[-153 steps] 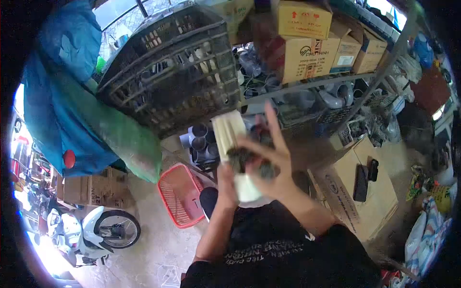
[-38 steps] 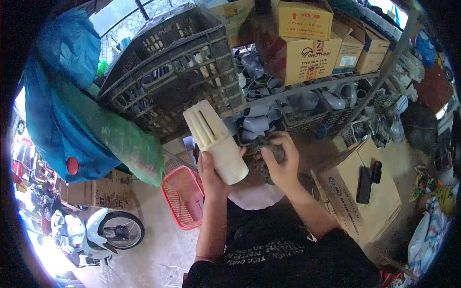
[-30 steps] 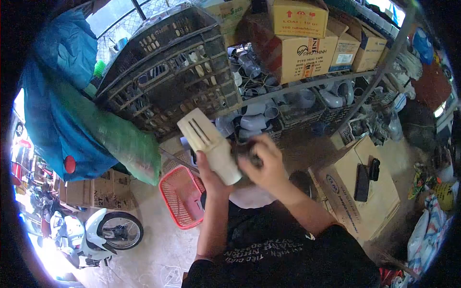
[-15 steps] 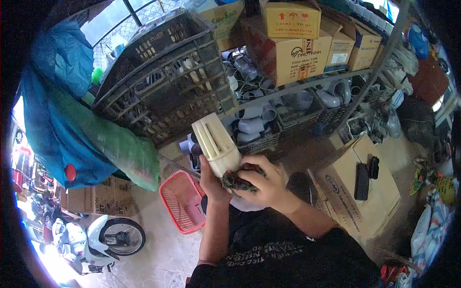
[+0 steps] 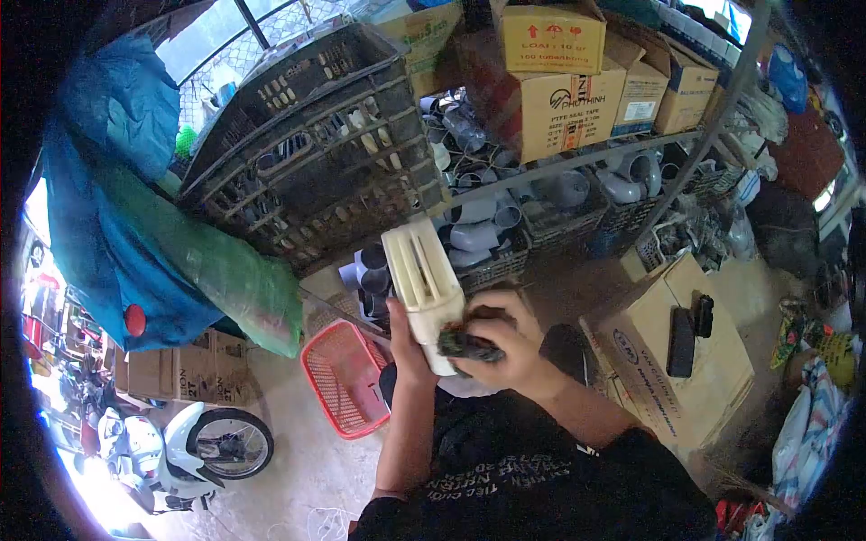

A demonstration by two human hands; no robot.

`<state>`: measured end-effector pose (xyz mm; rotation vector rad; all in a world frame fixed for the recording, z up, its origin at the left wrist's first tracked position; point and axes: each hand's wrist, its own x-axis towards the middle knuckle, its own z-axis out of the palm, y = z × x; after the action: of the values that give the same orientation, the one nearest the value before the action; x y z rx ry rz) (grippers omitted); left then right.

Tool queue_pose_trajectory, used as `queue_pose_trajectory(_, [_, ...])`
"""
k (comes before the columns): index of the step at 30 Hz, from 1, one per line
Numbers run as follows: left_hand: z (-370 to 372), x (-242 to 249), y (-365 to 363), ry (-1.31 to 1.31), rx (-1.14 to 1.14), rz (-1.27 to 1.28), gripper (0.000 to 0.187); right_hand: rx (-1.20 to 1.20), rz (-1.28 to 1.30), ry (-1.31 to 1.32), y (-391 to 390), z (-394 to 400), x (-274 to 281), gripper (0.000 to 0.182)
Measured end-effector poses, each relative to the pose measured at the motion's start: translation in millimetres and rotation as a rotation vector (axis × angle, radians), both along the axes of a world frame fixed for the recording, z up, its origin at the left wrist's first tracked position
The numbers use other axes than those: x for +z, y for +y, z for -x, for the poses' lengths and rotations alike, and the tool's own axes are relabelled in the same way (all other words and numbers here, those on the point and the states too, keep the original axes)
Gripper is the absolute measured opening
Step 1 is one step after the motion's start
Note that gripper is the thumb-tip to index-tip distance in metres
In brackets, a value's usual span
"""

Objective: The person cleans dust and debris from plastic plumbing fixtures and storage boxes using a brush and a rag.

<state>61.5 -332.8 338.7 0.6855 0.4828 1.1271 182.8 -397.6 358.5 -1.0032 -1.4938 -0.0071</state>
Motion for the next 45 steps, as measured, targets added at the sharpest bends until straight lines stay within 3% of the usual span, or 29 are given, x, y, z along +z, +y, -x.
queue_pose_trajectory(2, [0.7, 2.9, -3.3, 0.059, -0.024, -0.043, 0.068, -0.012, -0.050, -0.066, 6.6, -7.7, 2.4, 0.035])
queue_pose_trajectory(5, [4.1, 1.3, -8.3, 0.124, -0.031, -0.056, 0.063, -0.207, 0.050, 0.060, 30.4, -16.3, 3.3, 0.032])
queue_pose_trajectory(8, [5.8, 0.5, -11.9, 0.165, 0.048, -0.035, 0.063, -0.203, 0.124, 0.100, 22.1, -6.8, 7.6, 0.034])
queue_pose_trajectory(12, [14.6, -29.2, 6.2, 0.027, -0.117, -0.067, 0.069, -0.050, 0.016, -0.269, -5.5, 18.2, 7.4, 0.035])
queue_pose_trajectory(16, [13.2, -7.2, -4.6, 0.359, -0.080, -0.471, 0.076, -0.231, -0.071, -0.077, 14.0, -9.4, 39.5, 0.037])
queue_pose_trajectory(19, [7.2, -20.7, -15.1, 0.348, -0.009, -0.446, 0.080, -0.220, -0.005, 0.040, 19.4, -13.2, 57.0, 0.035])
queue_pose_trajectory(21, [7.6, -26.7, -11.7, 0.302, 0.084, -0.437, 0.078, -0.136, 0.005, -0.103, 8.0, -3.8, 40.0, 0.034])
queue_pose_trajectory(22, [13.7, -36.2, -7.9, 0.260, 0.070, -0.293, 0.075, -0.022, 0.058, -0.097, -0.8, 1.9, 31.2, 0.033])
queue_pose_trajectory(25, [14.6, -13.3, -4.3, 0.402, 0.143, -0.541, 0.076, -0.055, -0.010, -0.068, 2.2, -0.8, 18.7, 0.032])
queue_pose_trajectory(27, [22.3, -10.9, -14.1, 0.533, 0.014, -0.558, 0.076, -0.160, -0.051, 0.068, 13.5, -9.8, 36.5, 0.031])
queue_pose_trajectory(29, [10.8, -10.6, -20.0, 0.500, 0.084, -0.611, 0.078, -0.197, -0.071, 0.141, 26.0, -19.7, 45.7, 0.033])
queue_pose_trajectory(34, [14.5, -17.6, -7.4, 0.379, 0.161, -0.651, 0.087, -0.044, -0.026, 0.033, 0.2, 3.0, 15.7, 0.033])
queue_pose_trajectory(38, [24.0, -21.2, -1.1, 0.653, 0.174, -0.830, 0.090, -0.085, 0.001, -0.004, 4.8, -9.5, 28.1, 0.036])
queue_pose_trajectory(41, [17.4, -14.0, -10.7, 0.683, 0.166, -0.854, 0.087, -0.164, -0.097, 0.163, 21.7, -19.3, 43.5, 0.032])
queue_pose_trajectory(45, [19.1, -15.7, -12.3, 0.345, -0.127, -0.519, 0.085, -0.074, -0.043, 0.153, 17.9, -11.1, 38.0, 0.035])
